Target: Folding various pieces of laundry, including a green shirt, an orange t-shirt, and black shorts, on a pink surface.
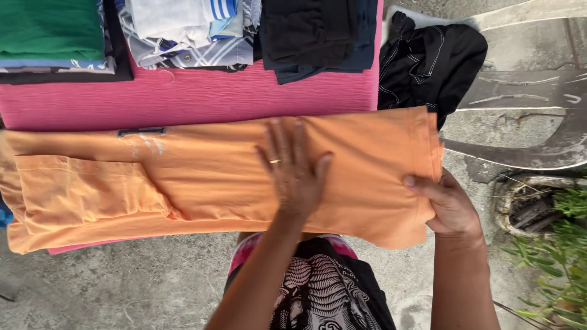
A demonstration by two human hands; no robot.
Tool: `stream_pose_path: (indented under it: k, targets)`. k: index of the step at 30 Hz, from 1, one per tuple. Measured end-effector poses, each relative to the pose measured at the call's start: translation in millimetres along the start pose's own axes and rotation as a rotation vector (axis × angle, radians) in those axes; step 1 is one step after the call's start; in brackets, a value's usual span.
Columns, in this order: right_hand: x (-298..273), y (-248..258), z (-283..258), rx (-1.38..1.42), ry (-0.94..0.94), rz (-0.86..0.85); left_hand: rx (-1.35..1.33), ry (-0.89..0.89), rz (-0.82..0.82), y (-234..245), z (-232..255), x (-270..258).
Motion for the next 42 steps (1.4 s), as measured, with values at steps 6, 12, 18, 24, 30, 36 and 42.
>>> stream_pose_path:
  k: [6, 12, 18, 24, 30, 36, 42]
  targets:
    - [-4.7, 30.1, -7.3, -0.005, 0.074, 0.095, -0.152, -0.092, -0.046, 3.8, 44.2, -13.6]
    - [-8.5, -2.0, -11.4, -0.099, 0.035, 0.066, -0.197, -0.043, -0.103, 19.4, 3.6, -25.3]
    - [-5.8, -133.8, 9.9, -0.288, 0.085, -0.183, -1.003, 0.148, -0.37, 51.5, -88.6, -35.2]
    - [0.3, -286.3, 78.7, -0.672, 0.296, -0.303, -1.762, 0.607, -0.455, 82.6, -190.3, -37.1]
    - [-8.0, -335.1, 103.4, -0.897, 0.026, -0.334, -1.575, 0.862, -0.331, 75.3, -214.9, -53.6]
    - [49.4, -237.4, 85.3, -0.842, 0.441, 0.155, -1.17, 0.724, -0.269, 78.5, -221.5, -50.6]
    - [87.7, -188.7, 74.1, -0.805, 0.437, 0.371, -0.873, 0.676, -0.14, 128.6, -186.4, -35.1]
Point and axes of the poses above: each hand's wrist, its own x-axis towards the middle knuckle, its own y-axis out of the back of the hand, z = x × y, the point moved 5 cm from there along x, towards the middle knuckle, and after that the axes turned 1 degree about -x, right-handed, at the moved point
